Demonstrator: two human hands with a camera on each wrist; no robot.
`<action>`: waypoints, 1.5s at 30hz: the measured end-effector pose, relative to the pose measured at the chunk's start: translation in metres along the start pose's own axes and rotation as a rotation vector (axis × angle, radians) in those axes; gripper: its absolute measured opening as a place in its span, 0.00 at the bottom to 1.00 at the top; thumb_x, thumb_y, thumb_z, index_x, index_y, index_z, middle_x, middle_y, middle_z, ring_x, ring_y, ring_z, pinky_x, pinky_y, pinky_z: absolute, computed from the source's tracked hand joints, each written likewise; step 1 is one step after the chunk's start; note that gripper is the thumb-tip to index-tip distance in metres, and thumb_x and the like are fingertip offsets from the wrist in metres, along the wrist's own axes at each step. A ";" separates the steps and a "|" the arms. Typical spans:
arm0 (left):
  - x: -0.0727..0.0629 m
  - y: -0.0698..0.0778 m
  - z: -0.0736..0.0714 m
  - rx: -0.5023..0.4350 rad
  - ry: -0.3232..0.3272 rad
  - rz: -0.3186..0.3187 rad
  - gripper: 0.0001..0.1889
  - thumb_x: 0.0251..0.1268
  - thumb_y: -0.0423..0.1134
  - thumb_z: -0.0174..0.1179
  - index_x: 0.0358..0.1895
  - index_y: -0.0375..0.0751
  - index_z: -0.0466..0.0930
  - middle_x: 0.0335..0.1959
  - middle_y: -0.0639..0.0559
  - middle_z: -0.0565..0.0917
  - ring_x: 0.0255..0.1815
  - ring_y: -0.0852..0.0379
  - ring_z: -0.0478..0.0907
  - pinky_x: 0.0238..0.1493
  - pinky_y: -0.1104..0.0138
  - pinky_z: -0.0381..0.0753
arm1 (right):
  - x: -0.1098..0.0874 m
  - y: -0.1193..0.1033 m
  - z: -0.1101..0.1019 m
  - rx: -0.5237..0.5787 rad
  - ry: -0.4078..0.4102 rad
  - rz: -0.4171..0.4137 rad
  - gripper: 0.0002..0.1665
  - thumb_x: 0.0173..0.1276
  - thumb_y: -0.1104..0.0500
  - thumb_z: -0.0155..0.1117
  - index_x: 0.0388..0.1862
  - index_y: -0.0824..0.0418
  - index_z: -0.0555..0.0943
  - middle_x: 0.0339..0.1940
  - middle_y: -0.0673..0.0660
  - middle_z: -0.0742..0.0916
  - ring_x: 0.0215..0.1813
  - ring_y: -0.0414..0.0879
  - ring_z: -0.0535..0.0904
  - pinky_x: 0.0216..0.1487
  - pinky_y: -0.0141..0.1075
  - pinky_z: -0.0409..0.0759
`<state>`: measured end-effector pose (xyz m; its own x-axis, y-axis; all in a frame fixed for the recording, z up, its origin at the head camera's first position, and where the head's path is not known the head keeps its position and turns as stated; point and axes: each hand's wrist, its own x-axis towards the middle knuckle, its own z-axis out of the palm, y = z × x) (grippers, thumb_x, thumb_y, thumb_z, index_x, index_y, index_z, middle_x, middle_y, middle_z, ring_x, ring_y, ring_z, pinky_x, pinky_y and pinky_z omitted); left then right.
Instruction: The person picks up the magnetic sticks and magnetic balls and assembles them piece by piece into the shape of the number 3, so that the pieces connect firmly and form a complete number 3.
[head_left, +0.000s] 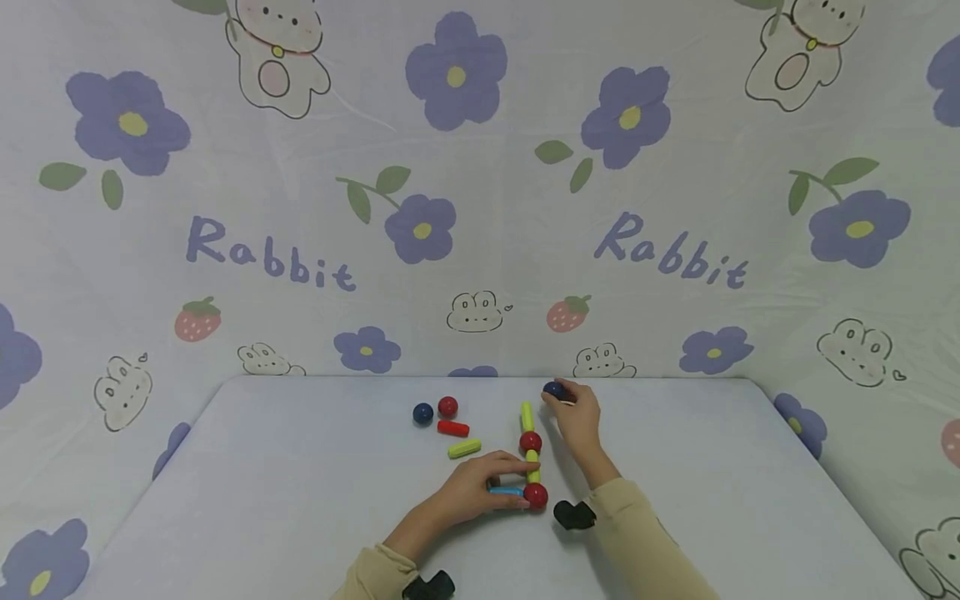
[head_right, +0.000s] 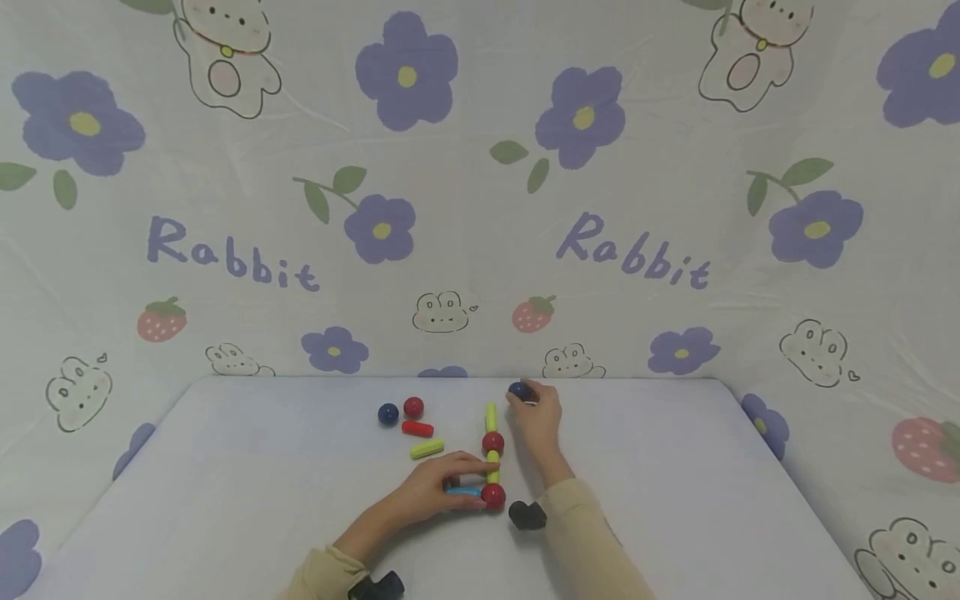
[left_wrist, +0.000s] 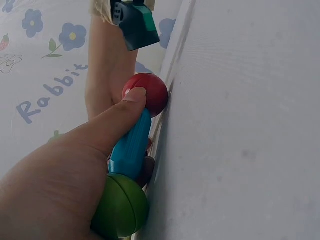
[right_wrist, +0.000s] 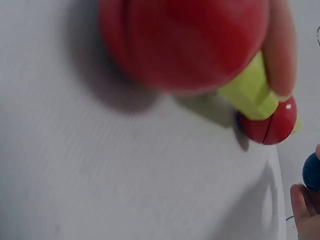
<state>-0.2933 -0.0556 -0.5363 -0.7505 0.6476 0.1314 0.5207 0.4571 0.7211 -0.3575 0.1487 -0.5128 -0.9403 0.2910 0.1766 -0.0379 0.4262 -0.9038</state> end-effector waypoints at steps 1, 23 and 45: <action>0.000 0.000 0.000 -0.002 -0.001 0.000 0.27 0.58 0.54 0.67 0.63 0.67 0.75 0.54 0.63 0.81 0.41 0.66 0.74 0.41 0.76 0.75 | 0.001 -0.001 0.001 0.031 -0.003 0.022 0.26 0.66 0.61 0.65 0.62 0.67 0.75 0.57 0.68 0.78 0.59 0.59 0.77 0.59 0.48 0.79; 0.000 -0.002 -0.001 -0.020 -0.007 0.021 0.27 0.59 0.54 0.66 0.64 0.66 0.75 0.54 0.63 0.81 0.39 0.69 0.73 0.40 0.77 0.74 | -0.001 -0.011 0.021 0.271 -0.179 0.215 0.26 0.71 0.59 0.60 0.65 0.65 0.68 0.64 0.67 0.79 0.63 0.55 0.76 0.66 0.45 0.75; -0.001 0.000 -0.002 -0.019 -0.005 0.009 0.26 0.59 0.55 0.66 0.63 0.66 0.75 0.55 0.63 0.81 0.41 0.66 0.74 0.41 0.76 0.74 | -0.006 -0.004 0.018 0.166 -0.208 0.089 0.24 0.68 0.66 0.61 0.63 0.67 0.74 0.63 0.68 0.79 0.64 0.60 0.76 0.66 0.49 0.74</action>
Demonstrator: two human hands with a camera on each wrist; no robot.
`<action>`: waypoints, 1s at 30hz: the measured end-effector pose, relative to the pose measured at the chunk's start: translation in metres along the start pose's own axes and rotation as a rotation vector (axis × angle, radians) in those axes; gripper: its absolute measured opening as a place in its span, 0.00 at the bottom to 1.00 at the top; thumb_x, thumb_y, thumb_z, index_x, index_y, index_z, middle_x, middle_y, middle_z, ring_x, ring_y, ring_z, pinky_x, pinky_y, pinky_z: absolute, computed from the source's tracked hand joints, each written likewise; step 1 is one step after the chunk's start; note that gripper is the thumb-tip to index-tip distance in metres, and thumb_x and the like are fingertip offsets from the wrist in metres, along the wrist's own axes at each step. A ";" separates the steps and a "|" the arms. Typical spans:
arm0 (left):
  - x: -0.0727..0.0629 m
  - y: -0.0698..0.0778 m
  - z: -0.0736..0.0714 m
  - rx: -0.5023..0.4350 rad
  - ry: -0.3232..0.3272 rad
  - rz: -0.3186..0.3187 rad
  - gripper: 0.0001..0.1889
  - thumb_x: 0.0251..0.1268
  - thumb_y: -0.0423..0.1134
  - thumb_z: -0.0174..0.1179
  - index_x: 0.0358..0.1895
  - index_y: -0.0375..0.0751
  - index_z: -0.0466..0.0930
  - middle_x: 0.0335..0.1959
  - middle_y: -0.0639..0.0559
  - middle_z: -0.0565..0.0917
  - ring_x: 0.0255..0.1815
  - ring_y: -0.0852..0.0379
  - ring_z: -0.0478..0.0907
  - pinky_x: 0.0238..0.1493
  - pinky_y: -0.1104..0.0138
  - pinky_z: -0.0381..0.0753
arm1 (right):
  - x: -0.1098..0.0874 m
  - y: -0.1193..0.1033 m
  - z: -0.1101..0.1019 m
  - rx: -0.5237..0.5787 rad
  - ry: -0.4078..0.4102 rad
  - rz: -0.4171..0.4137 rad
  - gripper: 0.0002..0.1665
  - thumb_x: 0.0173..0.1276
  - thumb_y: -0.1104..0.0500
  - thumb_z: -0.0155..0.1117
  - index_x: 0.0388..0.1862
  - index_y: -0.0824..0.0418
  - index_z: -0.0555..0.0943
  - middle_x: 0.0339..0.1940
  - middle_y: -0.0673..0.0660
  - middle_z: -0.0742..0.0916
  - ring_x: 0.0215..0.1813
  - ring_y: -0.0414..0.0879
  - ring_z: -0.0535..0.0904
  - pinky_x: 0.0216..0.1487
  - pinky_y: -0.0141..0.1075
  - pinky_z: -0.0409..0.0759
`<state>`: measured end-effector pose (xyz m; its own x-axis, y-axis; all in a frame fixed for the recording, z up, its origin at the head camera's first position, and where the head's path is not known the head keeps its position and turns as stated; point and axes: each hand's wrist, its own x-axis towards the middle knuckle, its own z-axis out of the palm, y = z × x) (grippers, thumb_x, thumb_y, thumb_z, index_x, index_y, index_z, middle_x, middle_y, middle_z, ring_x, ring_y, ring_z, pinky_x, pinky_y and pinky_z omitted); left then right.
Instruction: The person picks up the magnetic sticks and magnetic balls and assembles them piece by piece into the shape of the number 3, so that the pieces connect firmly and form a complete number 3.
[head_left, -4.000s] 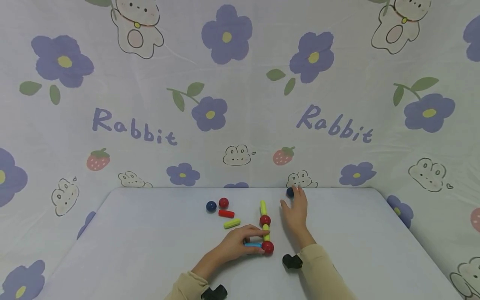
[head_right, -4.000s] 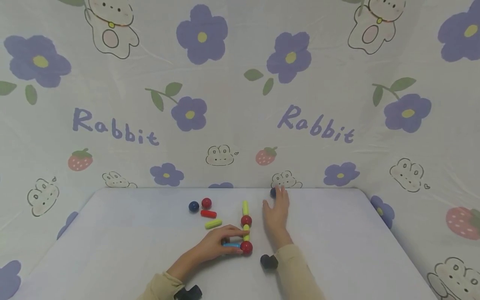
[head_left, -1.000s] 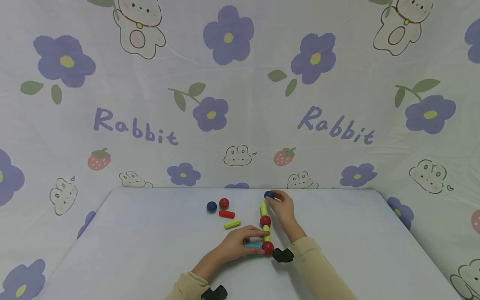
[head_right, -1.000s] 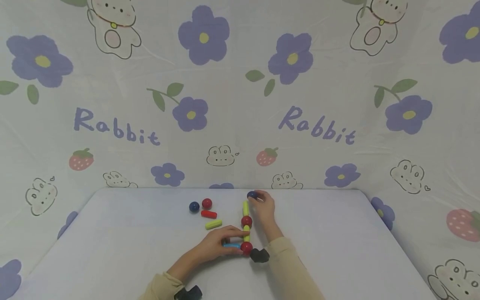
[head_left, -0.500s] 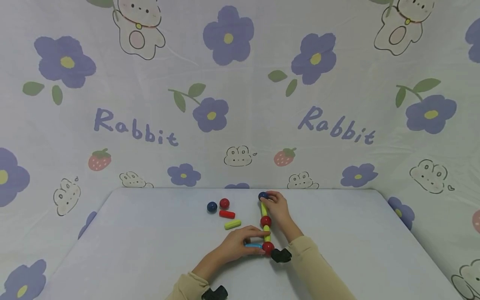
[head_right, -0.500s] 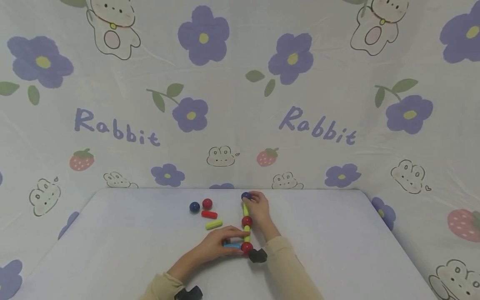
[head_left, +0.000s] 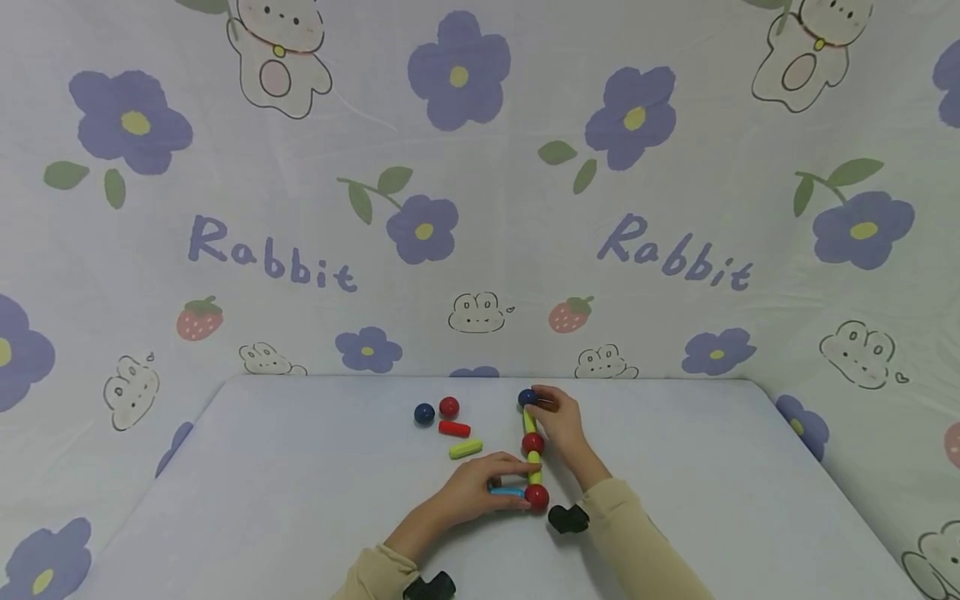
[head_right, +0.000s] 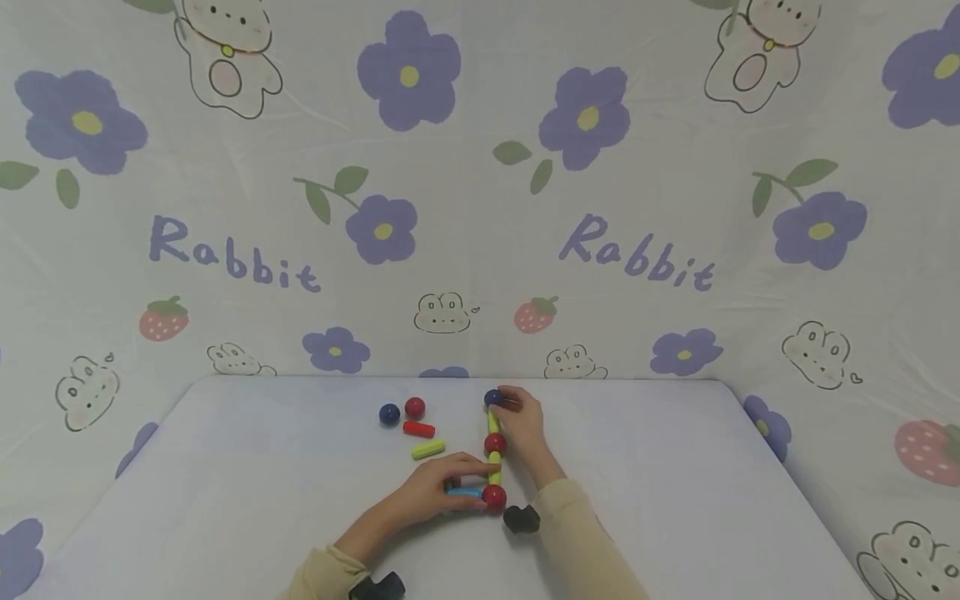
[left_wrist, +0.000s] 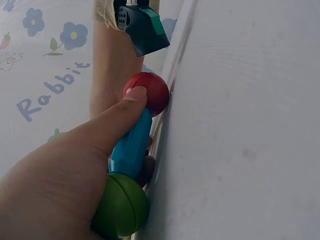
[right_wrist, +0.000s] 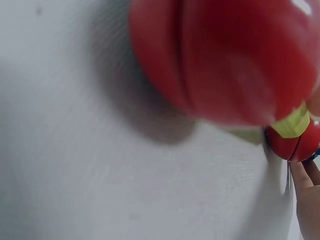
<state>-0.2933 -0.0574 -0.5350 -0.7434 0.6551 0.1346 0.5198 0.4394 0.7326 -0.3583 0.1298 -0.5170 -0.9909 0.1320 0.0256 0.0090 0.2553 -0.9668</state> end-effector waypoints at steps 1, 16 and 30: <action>0.000 0.001 0.000 0.000 -0.001 0.000 0.26 0.59 0.55 0.66 0.63 0.65 0.75 0.54 0.63 0.81 0.41 0.67 0.74 0.41 0.76 0.74 | 0.001 0.002 0.000 0.003 -0.005 -0.008 0.25 0.68 0.66 0.61 0.63 0.67 0.74 0.63 0.68 0.79 0.65 0.60 0.76 0.67 0.49 0.74; 0.000 0.001 -0.001 -0.042 0.114 0.063 0.27 0.56 0.49 0.70 0.61 0.53 0.78 0.55 0.55 0.84 0.48 0.56 0.78 0.51 0.68 0.79 | 0.001 0.028 -0.004 0.027 -0.063 -0.087 0.28 0.67 0.61 0.64 0.66 0.60 0.73 0.68 0.64 0.76 0.71 0.57 0.71 0.69 0.42 0.71; 0.001 -0.011 -0.018 0.038 0.574 -0.080 0.21 0.55 0.34 0.71 0.54 0.45 0.82 0.52 0.51 0.85 0.54 0.50 0.81 0.59 0.56 0.79 | -0.003 0.028 -0.005 0.008 -0.058 -0.074 0.29 0.68 0.59 0.65 0.67 0.57 0.73 0.70 0.61 0.75 0.71 0.55 0.71 0.67 0.40 0.72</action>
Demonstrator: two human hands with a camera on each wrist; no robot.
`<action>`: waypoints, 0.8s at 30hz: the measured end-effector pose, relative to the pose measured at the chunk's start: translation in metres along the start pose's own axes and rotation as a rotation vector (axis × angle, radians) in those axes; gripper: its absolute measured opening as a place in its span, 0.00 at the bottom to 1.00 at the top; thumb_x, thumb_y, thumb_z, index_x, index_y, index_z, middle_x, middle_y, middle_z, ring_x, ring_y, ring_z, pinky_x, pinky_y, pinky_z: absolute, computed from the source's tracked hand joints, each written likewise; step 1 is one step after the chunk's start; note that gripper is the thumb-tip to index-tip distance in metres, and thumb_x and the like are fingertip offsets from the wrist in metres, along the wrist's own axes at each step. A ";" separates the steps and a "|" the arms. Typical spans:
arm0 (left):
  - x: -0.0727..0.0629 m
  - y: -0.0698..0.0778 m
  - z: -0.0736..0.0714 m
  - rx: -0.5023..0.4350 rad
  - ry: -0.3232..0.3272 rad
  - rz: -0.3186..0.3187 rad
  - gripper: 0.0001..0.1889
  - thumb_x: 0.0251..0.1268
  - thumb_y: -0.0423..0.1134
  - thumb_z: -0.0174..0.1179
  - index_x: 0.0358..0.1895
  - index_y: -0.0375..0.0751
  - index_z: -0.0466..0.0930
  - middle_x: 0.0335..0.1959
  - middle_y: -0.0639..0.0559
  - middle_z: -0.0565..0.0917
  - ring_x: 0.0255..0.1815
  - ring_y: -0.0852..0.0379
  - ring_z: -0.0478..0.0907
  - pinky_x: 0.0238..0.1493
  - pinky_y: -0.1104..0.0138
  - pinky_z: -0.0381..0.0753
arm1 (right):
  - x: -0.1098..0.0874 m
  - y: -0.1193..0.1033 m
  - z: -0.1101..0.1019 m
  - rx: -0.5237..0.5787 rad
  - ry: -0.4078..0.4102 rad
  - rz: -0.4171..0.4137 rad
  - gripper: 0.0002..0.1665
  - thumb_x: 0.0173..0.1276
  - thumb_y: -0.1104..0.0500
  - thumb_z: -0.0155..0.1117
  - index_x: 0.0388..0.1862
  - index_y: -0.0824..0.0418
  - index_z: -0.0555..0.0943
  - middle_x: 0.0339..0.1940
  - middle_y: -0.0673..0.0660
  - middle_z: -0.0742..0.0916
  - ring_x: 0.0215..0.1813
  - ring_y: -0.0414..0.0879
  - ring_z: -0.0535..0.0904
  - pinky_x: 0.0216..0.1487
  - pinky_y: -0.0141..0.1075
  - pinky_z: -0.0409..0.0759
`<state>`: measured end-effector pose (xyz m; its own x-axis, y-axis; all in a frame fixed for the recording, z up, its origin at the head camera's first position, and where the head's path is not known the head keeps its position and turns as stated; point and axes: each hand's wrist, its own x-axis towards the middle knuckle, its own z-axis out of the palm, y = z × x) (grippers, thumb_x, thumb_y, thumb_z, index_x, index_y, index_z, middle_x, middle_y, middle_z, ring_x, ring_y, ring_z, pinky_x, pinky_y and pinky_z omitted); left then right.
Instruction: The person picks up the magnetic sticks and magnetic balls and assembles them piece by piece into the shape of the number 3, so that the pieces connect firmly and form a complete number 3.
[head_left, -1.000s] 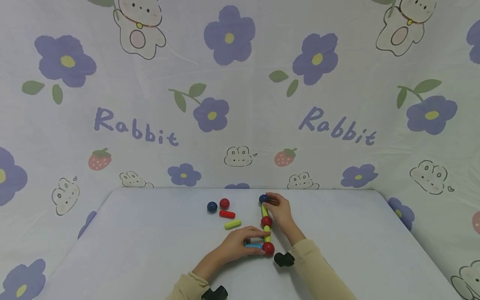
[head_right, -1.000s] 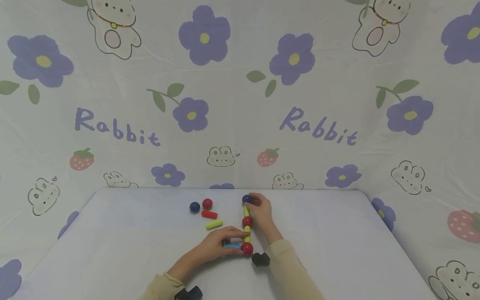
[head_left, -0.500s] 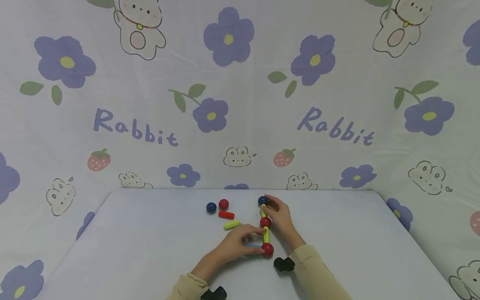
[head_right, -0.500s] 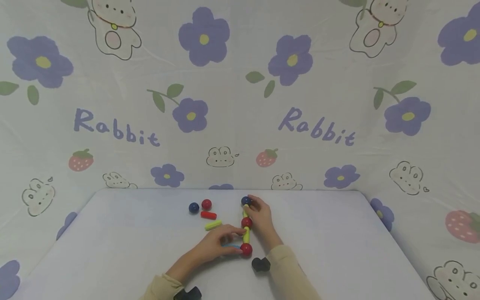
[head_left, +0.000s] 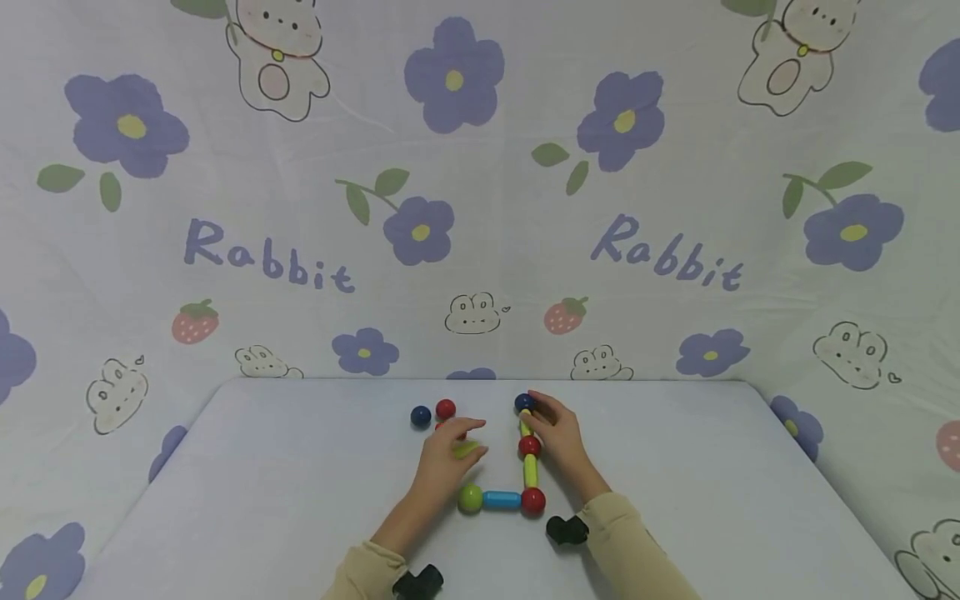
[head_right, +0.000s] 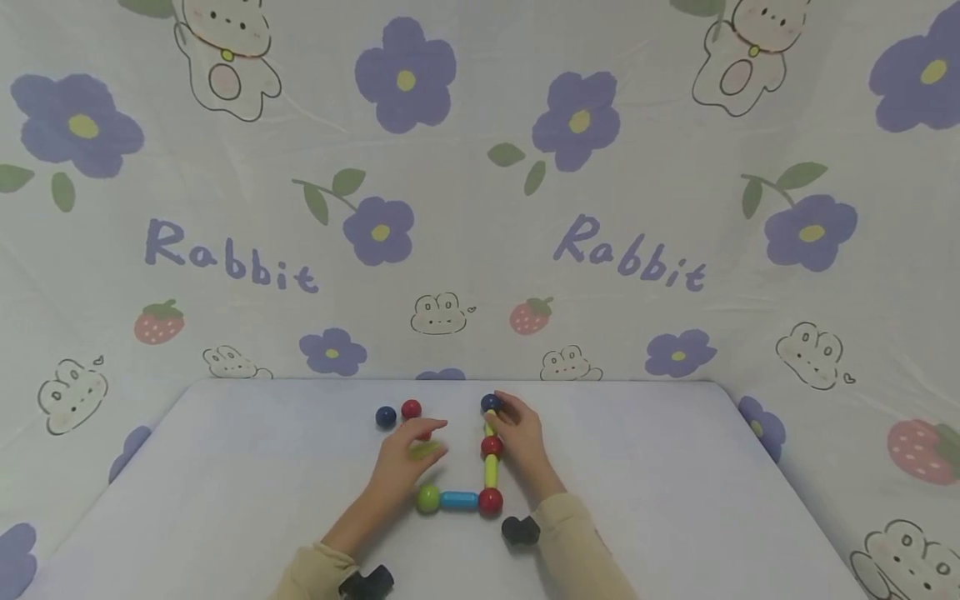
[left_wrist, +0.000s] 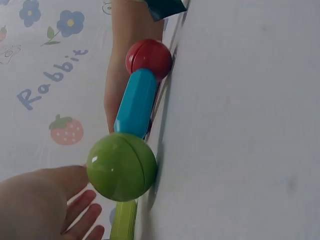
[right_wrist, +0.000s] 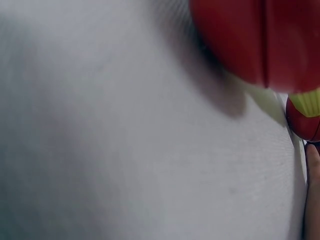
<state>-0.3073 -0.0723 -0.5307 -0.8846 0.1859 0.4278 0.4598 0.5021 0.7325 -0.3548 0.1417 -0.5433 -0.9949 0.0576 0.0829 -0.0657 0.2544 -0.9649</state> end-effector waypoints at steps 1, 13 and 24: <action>0.000 -0.001 -0.001 -0.003 0.019 0.000 0.20 0.55 0.33 0.71 0.53 0.43 0.82 0.51 0.49 0.85 0.52 0.49 0.81 0.57 0.56 0.79 | 0.000 0.000 0.000 0.002 -0.001 0.000 0.29 0.68 0.60 0.65 0.67 0.57 0.73 0.70 0.61 0.75 0.71 0.55 0.71 0.67 0.40 0.72; -0.002 -0.009 -0.004 0.006 0.031 -0.055 0.15 0.52 0.29 0.70 0.46 0.38 0.84 0.42 0.45 0.86 0.47 0.48 0.82 0.52 0.58 0.81 | 0.000 0.003 0.000 0.018 -0.022 -0.029 0.30 0.66 0.60 0.67 0.66 0.58 0.74 0.69 0.61 0.76 0.70 0.55 0.73 0.66 0.40 0.73; -0.003 -0.015 -0.002 0.013 0.013 -0.087 0.16 0.50 0.25 0.68 0.46 0.37 0.84 0.44 0.45 0.86 0.49 0.50 0.82 0.54 0.59 0.81 | -0.016 -0.026 -0.002 0.003 -0.037 -0.033 0.27 0.65 0.63 0.66 0.63 0.66 0.75 0.64 0.66 0.79 0.64 0.58 0.78 0.64 0.44 0.76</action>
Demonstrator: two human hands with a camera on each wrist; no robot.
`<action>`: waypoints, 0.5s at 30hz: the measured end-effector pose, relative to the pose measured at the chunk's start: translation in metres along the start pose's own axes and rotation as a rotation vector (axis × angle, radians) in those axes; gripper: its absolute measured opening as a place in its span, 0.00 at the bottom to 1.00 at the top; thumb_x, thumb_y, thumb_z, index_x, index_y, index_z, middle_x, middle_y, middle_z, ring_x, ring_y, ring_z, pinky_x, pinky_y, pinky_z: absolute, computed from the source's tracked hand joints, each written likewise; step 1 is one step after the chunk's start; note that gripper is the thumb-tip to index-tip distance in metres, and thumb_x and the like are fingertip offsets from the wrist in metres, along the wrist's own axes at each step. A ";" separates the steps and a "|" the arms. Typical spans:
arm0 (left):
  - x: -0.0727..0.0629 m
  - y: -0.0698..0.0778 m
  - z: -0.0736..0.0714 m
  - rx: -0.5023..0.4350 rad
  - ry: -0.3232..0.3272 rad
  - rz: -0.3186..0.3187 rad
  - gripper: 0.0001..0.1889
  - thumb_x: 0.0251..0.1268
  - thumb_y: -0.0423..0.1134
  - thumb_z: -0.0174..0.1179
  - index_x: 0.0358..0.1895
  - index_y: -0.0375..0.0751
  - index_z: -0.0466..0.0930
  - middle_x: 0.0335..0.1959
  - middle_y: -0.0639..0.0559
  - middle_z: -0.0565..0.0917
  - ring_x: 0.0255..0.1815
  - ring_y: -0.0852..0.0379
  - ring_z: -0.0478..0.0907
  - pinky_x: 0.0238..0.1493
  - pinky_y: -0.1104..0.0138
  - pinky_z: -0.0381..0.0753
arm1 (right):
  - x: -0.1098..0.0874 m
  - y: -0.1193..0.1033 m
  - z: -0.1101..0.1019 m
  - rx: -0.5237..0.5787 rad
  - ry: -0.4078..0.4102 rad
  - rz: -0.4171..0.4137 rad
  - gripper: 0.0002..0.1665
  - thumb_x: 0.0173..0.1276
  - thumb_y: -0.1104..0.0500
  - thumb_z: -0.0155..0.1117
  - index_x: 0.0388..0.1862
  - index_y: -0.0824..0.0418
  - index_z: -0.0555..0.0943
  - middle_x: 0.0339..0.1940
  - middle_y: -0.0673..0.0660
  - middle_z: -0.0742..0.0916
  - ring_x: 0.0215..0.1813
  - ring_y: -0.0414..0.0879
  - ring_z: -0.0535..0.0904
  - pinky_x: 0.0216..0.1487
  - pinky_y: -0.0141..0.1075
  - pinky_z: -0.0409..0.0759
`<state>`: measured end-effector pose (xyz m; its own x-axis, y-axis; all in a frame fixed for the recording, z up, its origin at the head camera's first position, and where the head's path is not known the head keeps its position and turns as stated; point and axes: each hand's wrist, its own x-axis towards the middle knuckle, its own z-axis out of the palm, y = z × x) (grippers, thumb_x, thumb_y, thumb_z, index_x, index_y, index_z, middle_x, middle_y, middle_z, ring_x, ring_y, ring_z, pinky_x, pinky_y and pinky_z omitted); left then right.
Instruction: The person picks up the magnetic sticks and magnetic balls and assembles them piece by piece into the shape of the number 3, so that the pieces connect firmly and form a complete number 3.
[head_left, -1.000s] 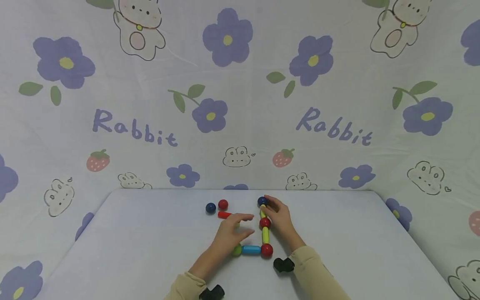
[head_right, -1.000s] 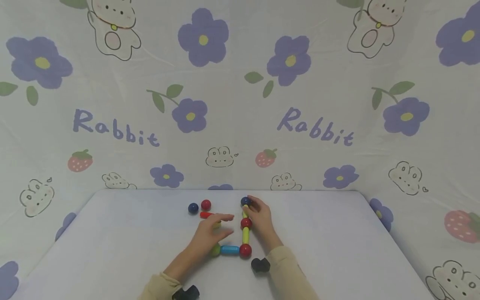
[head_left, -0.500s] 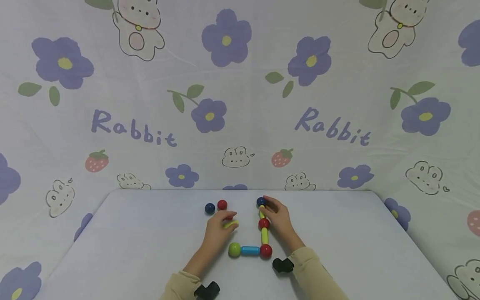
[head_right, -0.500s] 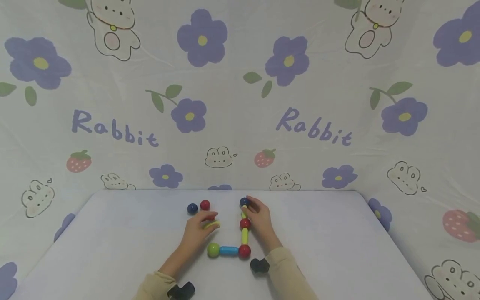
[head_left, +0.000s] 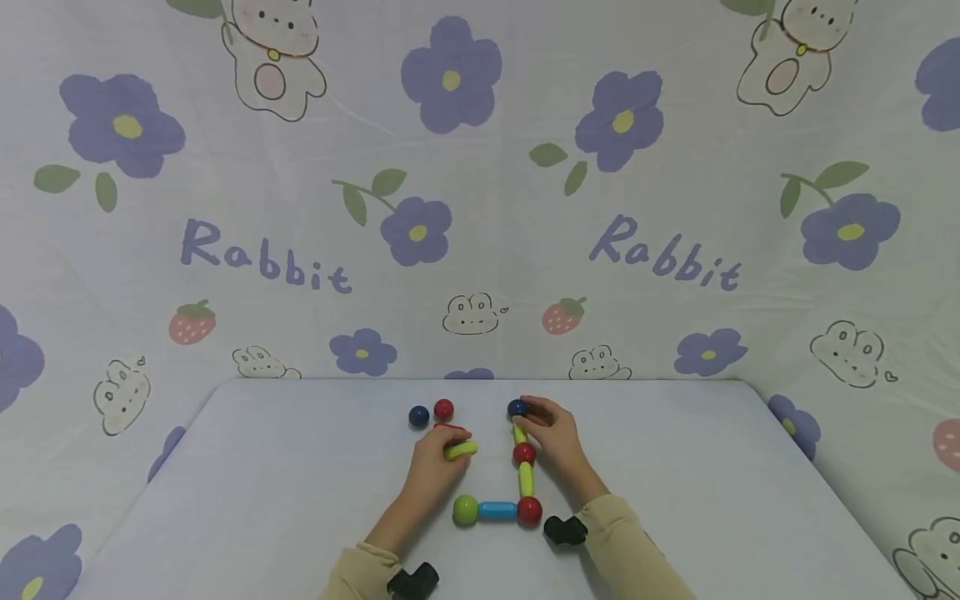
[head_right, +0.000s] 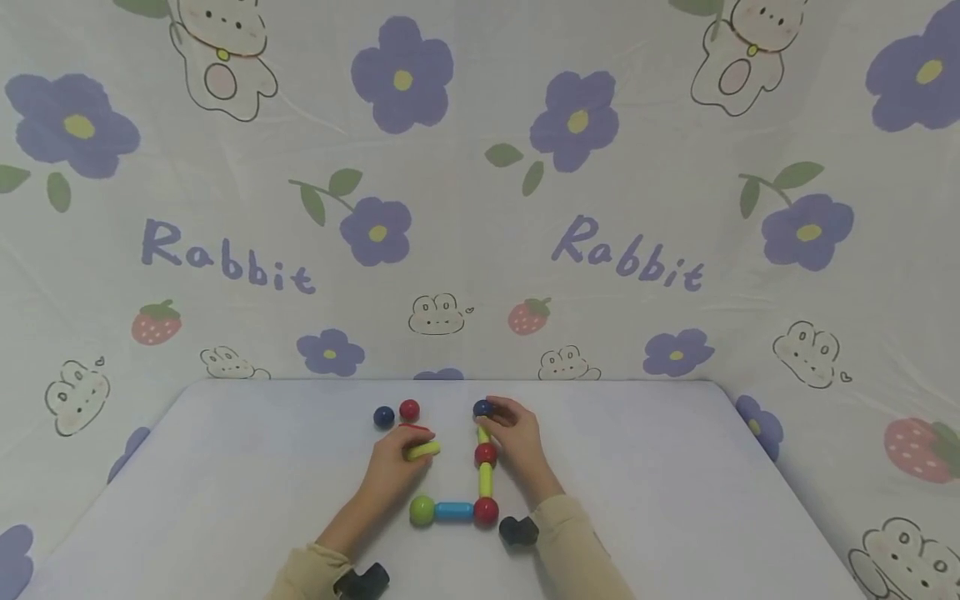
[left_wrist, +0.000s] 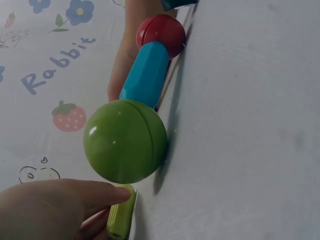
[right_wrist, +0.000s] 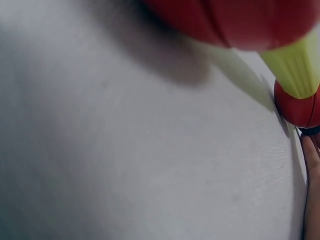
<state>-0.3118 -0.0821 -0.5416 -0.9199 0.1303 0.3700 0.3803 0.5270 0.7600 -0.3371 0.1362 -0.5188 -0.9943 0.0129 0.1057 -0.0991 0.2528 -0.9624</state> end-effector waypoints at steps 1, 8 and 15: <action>0.000 -0.001 0.000 -0.002 0.001 0.002 0.17 0.49 0.25 0.68 0.46 0.37 0.84 0.44 0.45 0.86 0.49 0.49 0.82 0.54 0.59 0.81 | -0.002 -0.003 0.000 -0.003 -0.002 0.002 0.27 0.65 0.63 0.66 0.63 0.66 0.75 0.64 0.66 0.80 0.64 0.58 0.78 0.64 0.43 0.77; 0.001 -0.003 -0.001 -0.016 -0.014 -0.038 0.18 0.48 0.22 0.68 0.46 0.34 0.83 0.46 0.43 0.84 0.49 0.47 0.83 0.54 0.59 0.82 | 0.001 0.001 0.000 -0.009 0.001 -0.002 0.27 0.64 0.64 0.67 0.62 0.66 0.75 0.63 0.67 0.80 0.63 0.59 0.78 0.63 0.42 0.78; 0.004 -0.001 -0.002 0.021 -0.036 -0.105 0.14 0.49 0.24 0.69 0.42 0.35 0.85 0.43 0.44 0.83 0.47 0.50 0.82 0.52 0.61 0.83 | 0.014 0.028 0.002 0.016 0.013 -0.006 0.28 0.63 0.62 0.69 0.63 0.61 0.76 0.64 0.62 0.80 0.64 0.56 0.78 0.64 0.41 0.76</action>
<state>-0.3154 -0.0843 -0.5400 -0.9575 0.1035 0.2693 0.2802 0.5564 0.7823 -0.3536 0.1416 -0.5451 -0.9931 0.0236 0.1149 -0.1061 0.2377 -0.9655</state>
